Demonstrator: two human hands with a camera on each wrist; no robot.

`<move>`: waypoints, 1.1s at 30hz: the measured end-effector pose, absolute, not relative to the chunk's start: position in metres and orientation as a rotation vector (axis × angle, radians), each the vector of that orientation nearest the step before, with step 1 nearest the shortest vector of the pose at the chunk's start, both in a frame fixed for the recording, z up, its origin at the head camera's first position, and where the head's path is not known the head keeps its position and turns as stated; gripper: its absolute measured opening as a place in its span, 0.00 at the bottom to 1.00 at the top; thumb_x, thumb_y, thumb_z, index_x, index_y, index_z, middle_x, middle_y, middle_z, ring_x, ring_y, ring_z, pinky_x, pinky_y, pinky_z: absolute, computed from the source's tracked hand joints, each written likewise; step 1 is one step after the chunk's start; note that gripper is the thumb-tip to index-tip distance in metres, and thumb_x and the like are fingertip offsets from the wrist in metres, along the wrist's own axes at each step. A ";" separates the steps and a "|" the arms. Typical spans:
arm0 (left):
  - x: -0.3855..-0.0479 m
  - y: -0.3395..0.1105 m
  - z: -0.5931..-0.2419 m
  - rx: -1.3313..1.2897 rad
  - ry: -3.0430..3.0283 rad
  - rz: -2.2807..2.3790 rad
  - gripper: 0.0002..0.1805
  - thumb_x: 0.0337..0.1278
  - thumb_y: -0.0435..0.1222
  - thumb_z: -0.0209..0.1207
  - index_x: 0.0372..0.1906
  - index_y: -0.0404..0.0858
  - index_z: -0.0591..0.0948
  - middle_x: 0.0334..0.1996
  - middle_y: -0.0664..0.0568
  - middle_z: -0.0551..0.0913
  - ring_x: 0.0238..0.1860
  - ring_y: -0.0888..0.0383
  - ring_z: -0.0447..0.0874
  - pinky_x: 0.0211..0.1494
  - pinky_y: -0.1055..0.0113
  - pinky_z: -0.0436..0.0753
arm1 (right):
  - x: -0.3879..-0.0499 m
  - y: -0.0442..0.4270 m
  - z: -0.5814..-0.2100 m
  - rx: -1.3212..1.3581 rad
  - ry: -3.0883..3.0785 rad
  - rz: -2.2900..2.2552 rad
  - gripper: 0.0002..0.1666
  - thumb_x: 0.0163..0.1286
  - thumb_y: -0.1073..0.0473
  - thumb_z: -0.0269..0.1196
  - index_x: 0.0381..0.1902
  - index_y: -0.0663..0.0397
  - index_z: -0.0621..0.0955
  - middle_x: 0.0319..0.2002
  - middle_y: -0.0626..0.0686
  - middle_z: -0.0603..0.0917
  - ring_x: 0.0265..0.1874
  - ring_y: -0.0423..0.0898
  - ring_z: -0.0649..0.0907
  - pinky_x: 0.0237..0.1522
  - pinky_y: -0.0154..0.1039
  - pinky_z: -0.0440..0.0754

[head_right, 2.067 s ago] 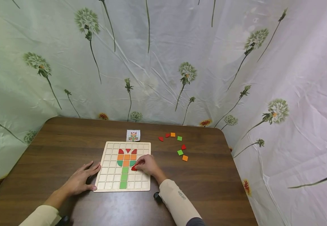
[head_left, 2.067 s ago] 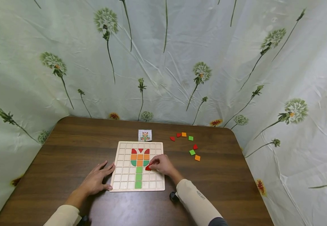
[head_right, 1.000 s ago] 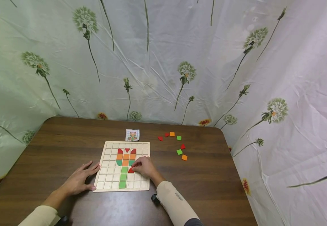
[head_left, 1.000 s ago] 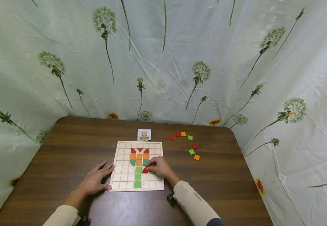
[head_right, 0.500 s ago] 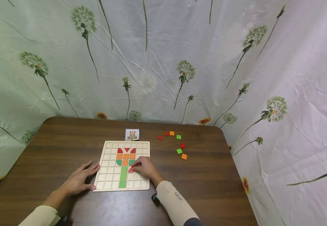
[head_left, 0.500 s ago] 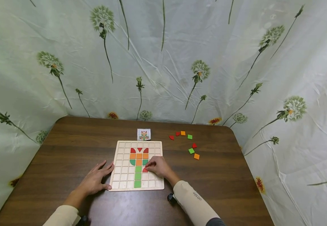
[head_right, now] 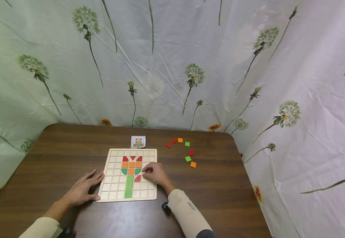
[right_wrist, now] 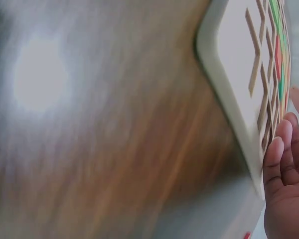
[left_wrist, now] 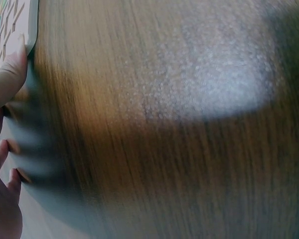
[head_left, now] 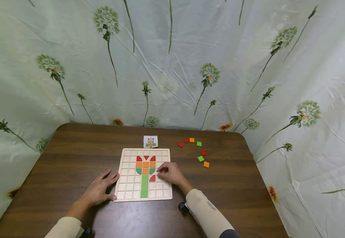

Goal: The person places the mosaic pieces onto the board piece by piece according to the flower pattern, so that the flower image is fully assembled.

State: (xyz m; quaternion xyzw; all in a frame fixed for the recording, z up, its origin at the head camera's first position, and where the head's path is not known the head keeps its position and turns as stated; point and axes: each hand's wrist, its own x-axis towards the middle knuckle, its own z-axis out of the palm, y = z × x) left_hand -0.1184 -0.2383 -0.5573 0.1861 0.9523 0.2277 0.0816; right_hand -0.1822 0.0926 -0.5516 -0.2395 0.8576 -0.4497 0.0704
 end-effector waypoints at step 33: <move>-0.119 -0.239 -0.556 0.562 2.839 0.645 0.52 0.32 0.52 0.74 0.67 0.33 0.69 0.69 0.39 0.66 0.69 0.33 0.53 0.66 0.35 0.55 | -0.215 0.234 -0.560 0.298 2.958 -1.348 0.17 0.53 0.64 0.74 0.39 0.68 0.84 0.33 0.60 0.84 0.34 0.52 0.80 0.38 0.38 0.76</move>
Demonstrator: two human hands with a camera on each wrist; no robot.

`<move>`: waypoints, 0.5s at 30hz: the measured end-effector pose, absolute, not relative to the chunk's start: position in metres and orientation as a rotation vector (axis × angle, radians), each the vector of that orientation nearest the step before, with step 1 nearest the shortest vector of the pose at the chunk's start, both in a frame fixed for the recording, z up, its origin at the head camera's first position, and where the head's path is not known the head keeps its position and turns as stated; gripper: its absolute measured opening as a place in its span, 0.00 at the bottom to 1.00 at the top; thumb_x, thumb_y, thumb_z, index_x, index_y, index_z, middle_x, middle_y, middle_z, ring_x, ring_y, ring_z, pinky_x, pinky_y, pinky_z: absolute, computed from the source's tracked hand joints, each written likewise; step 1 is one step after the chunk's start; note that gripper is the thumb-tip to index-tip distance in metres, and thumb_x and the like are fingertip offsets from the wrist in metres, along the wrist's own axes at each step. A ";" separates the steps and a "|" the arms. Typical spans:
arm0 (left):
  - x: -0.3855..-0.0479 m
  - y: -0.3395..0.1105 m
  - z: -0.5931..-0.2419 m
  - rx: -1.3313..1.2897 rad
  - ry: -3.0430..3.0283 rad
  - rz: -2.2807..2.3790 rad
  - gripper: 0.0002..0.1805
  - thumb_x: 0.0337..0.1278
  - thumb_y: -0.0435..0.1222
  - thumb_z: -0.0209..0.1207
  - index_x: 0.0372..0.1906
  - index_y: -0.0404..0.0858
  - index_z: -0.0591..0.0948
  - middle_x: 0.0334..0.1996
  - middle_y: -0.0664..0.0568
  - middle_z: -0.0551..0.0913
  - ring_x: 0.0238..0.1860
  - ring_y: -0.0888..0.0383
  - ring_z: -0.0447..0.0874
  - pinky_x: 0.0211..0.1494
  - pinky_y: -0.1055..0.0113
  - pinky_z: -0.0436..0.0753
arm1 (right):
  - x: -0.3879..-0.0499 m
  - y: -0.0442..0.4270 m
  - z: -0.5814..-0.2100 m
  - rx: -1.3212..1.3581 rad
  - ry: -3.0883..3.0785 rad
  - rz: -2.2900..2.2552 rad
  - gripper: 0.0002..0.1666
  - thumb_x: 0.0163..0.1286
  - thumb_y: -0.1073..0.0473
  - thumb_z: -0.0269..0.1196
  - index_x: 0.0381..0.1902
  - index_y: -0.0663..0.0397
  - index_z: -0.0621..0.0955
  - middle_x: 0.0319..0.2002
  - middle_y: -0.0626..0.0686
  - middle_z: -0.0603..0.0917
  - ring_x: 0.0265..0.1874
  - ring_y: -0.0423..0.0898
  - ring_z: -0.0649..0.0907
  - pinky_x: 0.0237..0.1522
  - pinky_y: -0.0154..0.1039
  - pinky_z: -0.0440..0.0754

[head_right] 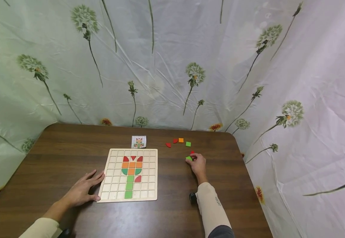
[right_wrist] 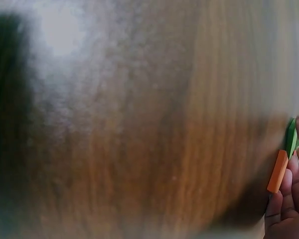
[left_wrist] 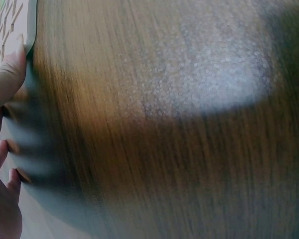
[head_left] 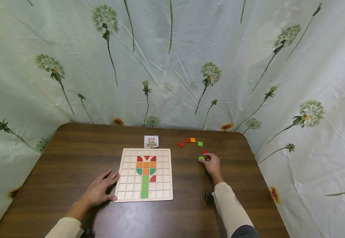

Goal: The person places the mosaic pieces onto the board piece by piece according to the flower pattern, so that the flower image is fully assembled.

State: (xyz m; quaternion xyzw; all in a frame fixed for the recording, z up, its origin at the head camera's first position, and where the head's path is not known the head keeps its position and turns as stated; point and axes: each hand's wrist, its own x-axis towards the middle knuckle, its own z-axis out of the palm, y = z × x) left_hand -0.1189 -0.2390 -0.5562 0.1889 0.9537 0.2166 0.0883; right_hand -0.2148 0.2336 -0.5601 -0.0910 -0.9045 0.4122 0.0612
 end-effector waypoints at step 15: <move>-0.118 -0.238 -0.554 0.574 2.854 0.664 0.51 0.32 0.52 0.74 0.67 0.33 0.70 0.68 0.39 0.67 0.69 0.32 0.55 0.65 0.34 0.56 | -0.220 0.232 -0.556 -0.362 -2.828 1.198 0.15 0.55 0.64 0.72 0.39 0.69 0.84 0.32 0.58 0.84 0.32 0.49 0.79 0.36 0.38 0.74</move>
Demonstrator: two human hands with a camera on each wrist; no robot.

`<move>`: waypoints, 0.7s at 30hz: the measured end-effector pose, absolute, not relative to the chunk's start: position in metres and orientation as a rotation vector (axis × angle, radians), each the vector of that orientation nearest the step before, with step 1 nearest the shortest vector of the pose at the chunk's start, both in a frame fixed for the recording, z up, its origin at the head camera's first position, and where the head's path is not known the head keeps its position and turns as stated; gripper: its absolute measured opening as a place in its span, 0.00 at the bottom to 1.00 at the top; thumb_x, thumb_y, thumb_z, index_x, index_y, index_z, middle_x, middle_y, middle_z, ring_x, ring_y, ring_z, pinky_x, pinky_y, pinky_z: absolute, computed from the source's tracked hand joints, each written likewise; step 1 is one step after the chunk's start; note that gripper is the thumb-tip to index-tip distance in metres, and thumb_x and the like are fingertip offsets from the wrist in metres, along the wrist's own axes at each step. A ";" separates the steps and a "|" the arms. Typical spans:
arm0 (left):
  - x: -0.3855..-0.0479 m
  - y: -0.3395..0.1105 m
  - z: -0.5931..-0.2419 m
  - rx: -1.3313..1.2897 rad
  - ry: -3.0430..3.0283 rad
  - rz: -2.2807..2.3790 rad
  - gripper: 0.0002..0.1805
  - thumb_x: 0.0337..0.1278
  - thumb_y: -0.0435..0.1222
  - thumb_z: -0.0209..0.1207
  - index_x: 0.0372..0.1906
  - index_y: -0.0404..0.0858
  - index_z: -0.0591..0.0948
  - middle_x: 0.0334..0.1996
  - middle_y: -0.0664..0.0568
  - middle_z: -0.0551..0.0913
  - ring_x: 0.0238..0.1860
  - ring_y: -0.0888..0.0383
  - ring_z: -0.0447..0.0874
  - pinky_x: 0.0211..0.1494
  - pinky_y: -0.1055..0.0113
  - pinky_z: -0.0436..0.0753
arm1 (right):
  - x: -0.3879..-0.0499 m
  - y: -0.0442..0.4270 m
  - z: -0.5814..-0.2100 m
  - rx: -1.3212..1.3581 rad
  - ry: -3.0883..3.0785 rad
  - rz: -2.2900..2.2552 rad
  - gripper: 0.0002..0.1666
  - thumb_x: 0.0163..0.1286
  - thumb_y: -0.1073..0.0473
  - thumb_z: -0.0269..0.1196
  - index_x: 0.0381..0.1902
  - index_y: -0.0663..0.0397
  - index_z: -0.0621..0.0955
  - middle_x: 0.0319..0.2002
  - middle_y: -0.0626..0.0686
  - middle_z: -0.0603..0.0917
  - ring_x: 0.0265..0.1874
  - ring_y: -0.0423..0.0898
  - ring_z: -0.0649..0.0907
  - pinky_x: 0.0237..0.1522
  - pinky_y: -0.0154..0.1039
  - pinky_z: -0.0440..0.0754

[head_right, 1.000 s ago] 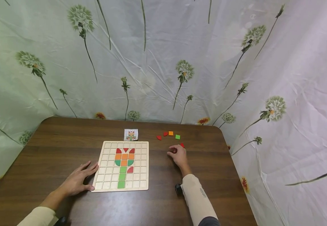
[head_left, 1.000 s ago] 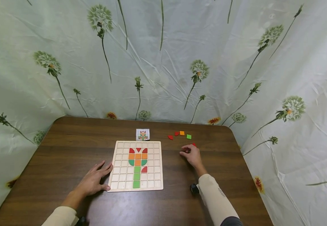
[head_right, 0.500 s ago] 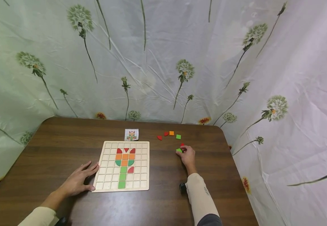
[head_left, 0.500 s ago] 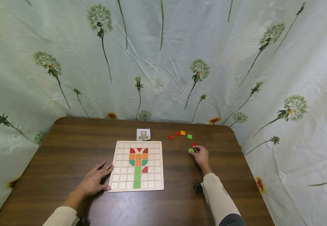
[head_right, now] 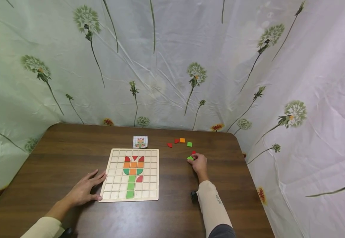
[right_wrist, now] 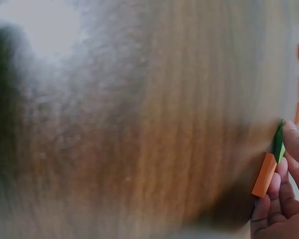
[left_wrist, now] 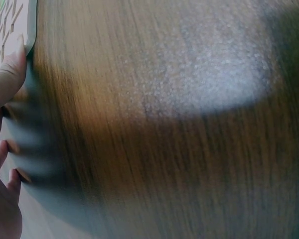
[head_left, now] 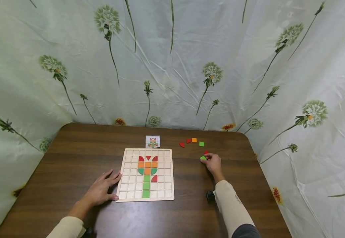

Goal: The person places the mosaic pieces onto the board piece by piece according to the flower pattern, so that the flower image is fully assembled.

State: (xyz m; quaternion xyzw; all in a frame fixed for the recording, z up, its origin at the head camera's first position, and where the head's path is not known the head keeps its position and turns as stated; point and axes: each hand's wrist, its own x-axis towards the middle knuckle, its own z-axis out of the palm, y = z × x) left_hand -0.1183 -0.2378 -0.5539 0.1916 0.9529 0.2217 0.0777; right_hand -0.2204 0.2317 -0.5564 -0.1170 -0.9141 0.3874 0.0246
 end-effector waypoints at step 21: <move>-0.119 -0.238 -0.557 0.591 2.857 0.678 0.51 0.32 0.51 0.74 0.66 0.32 0.70 0.68 0.38 0.67 0.69 0.32 0.54 0.65 0.34 0.56 | -0.222 0.224 -0.553 -0.281 -2.867 1.189 0.13 0.55 0.66 0.72 0.37 0.62 0.80 0.30 0.54 0.81 0.34 0.52 0.78 0.45 0.48 0.68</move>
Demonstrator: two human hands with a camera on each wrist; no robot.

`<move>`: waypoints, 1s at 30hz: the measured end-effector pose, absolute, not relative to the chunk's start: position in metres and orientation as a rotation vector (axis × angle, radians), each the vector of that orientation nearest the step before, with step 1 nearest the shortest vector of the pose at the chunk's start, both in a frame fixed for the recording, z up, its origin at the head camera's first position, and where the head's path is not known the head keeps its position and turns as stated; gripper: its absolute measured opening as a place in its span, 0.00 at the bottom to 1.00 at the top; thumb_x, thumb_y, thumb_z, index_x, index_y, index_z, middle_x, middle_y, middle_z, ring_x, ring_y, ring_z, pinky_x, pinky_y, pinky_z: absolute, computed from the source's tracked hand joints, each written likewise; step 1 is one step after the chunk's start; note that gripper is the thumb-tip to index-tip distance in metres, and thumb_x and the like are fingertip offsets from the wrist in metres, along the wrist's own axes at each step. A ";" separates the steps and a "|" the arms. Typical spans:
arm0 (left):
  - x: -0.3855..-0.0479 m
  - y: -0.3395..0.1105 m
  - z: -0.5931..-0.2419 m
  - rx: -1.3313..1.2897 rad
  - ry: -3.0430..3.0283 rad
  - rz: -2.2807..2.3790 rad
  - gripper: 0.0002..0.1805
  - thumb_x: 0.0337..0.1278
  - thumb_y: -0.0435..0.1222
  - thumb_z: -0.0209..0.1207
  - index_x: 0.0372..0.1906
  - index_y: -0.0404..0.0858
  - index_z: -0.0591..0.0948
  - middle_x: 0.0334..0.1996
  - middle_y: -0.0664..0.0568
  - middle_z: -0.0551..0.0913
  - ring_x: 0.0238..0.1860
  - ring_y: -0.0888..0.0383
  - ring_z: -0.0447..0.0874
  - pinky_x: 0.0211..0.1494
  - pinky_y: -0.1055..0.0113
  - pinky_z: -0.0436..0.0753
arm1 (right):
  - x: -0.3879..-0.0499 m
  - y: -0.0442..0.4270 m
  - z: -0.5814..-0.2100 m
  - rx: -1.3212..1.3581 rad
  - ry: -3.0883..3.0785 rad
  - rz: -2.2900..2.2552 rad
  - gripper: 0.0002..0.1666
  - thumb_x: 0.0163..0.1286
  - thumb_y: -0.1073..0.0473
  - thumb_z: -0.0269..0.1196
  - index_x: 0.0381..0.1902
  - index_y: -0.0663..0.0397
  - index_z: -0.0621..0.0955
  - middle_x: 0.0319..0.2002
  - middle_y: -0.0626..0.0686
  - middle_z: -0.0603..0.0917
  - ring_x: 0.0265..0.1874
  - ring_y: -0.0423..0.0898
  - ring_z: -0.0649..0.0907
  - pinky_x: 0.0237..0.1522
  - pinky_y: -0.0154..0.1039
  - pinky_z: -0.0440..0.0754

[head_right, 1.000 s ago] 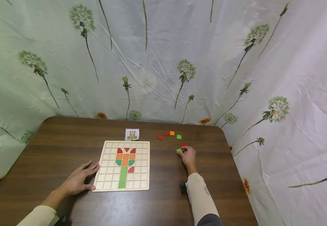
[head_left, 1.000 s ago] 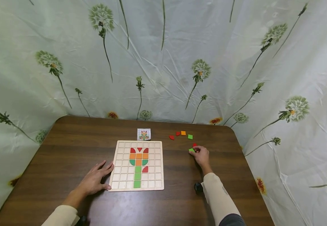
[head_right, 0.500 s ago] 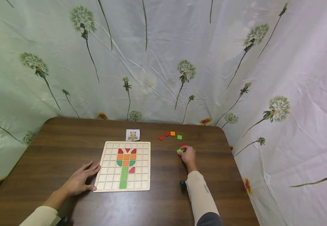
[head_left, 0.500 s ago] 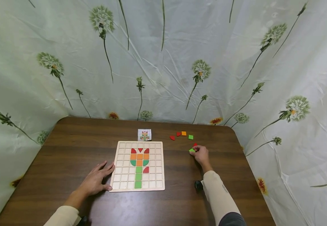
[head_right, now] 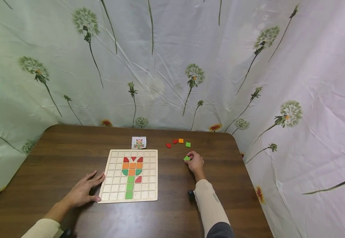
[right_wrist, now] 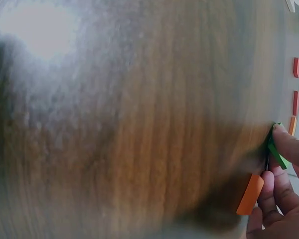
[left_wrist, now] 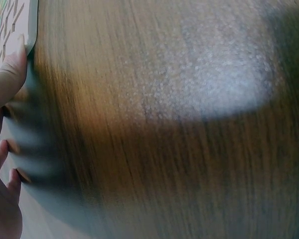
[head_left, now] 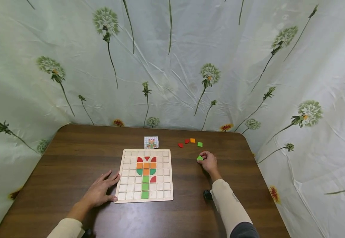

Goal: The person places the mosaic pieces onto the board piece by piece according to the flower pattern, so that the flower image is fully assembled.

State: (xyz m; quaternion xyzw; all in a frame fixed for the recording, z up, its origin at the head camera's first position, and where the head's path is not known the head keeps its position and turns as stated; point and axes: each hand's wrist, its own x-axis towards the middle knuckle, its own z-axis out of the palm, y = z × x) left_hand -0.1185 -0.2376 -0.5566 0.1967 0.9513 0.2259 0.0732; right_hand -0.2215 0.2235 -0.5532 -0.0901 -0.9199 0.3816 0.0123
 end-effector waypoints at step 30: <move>-0.117 -0.240 -0.556 0.641 2.882 0.709 0.50 0.31 0.51 0.74 0.65 0.32 0.71 0.67 0.39 0.69 0.67 0.31 0.57 0.65 0.36 0.57 | -0.205 0.174 -0.546 0.006 -2.745 1.586 0.09 0.54 0.71 0.71 0.35 0.66 0.86 0.29 0.55 0.86 0.27 0.44 0.83 0.29 0.33 0.80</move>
